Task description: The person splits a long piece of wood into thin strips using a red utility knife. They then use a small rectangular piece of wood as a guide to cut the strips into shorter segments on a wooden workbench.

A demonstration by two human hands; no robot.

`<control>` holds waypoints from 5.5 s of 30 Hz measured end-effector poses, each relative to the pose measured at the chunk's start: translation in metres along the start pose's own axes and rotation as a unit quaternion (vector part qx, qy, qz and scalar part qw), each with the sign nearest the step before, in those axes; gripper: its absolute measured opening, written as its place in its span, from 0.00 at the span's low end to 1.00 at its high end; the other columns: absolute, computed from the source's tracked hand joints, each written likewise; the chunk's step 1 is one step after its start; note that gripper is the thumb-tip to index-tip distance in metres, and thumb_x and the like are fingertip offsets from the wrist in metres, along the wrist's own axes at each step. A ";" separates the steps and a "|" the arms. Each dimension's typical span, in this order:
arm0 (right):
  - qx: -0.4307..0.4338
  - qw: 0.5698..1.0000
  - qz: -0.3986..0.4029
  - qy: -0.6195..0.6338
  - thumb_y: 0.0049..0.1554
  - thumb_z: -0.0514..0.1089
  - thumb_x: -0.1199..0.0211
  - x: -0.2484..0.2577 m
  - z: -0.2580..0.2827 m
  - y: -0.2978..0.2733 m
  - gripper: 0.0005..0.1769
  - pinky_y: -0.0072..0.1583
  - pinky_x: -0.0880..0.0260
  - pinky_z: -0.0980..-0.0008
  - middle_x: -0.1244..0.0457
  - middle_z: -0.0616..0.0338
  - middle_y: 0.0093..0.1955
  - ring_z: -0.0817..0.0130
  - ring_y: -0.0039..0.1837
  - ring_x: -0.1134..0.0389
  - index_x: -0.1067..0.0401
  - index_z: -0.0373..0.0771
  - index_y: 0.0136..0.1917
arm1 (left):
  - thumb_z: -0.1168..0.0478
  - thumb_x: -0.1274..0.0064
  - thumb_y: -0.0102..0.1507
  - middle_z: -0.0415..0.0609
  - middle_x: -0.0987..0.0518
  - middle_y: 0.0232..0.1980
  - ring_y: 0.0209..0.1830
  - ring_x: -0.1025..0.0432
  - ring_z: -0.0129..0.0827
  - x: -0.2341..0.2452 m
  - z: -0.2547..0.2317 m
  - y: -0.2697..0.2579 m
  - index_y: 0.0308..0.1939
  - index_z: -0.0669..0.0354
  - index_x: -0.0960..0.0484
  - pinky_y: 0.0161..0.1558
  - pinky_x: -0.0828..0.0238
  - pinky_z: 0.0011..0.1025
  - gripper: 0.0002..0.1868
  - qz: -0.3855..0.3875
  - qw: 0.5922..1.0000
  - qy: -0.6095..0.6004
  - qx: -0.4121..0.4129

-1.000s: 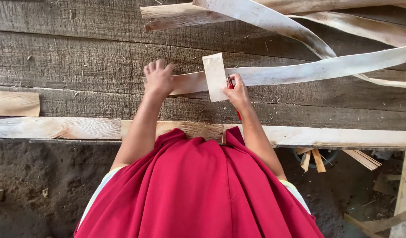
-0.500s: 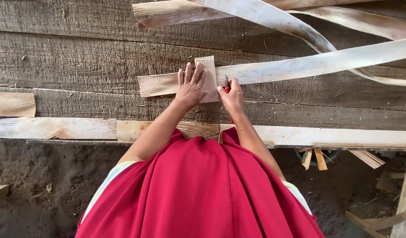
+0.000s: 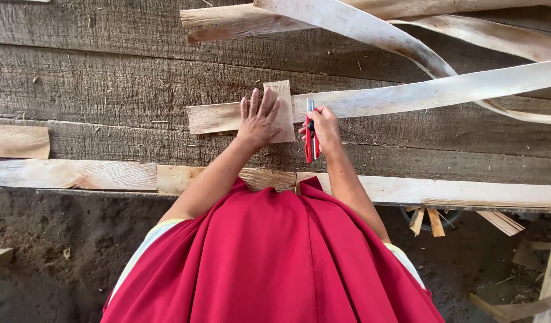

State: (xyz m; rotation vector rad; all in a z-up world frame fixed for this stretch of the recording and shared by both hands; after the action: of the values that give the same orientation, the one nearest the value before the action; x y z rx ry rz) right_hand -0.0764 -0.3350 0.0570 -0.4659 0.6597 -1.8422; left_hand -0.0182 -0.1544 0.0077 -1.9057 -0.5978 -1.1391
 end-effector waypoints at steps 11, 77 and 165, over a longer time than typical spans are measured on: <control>0.015 0.950 0.005 -0.313 0.67 0.47 0.54 -0.015 0.012 0.001 0.16 0.35 0.27 0.70 0.37 0.48 0.42 0.64 0.37 0.31 0.39 0.35 0.62 | 0.31 0.62 0.69 0.49 0.71 0.86 0.83 0.81 0.57 0.009 -0.002 0.000 0.84 0.39 0.57 0.76 0.86 0.61 0.45 0.021 1.000 0.001 0.014; -0.029 0.807 0.074 -0.585 0.62 0.56 0.62 -0.061 0.013 0.040 0.22 0.66 0.38 0.38 0.33 0.30 0.57 0.33 0.64 0.33 0.42 0.43 0.62 | 0.38 0.40 0.61 0.48 0.67 0.86 0.79 0.76 0.77 0.017 -0.020 0.010 0.83 0.40 0.57 0.68 0.76 0.82 0.55 0.079 0.996 0.014 0.045; -0.030 0.801 0.058 -0.595 0.64 0.56 0.63 -0.067 0.024 0.029 0.23 0.66 0.36 0.41 0.32 0.33 0.57 0.36 0.64 0.31 0.41 0.41 0.63 | 0.41 0.42 0.64 0.46 0.69 0.86 0.79 0.77 0.77 0.028 -0.022 0.010 0.83 0.40 0.59 0.66 0.75 0.84 0.52 0.115 0.991 0.029 0.058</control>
State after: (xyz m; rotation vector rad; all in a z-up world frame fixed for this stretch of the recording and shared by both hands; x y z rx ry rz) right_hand -0.0180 -0.2857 0.0564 -1.4120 -0.1425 -1.0616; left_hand -0.0086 -0.1782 0.0339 -1.7840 -0.3917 -0.9856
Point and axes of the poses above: each hand's wrist, its own y-axis towards the middle knuckle, its own x-axis out of the back of the hand, z = x × y, the point moved 7 cm from there along y, towards the middle knuckle
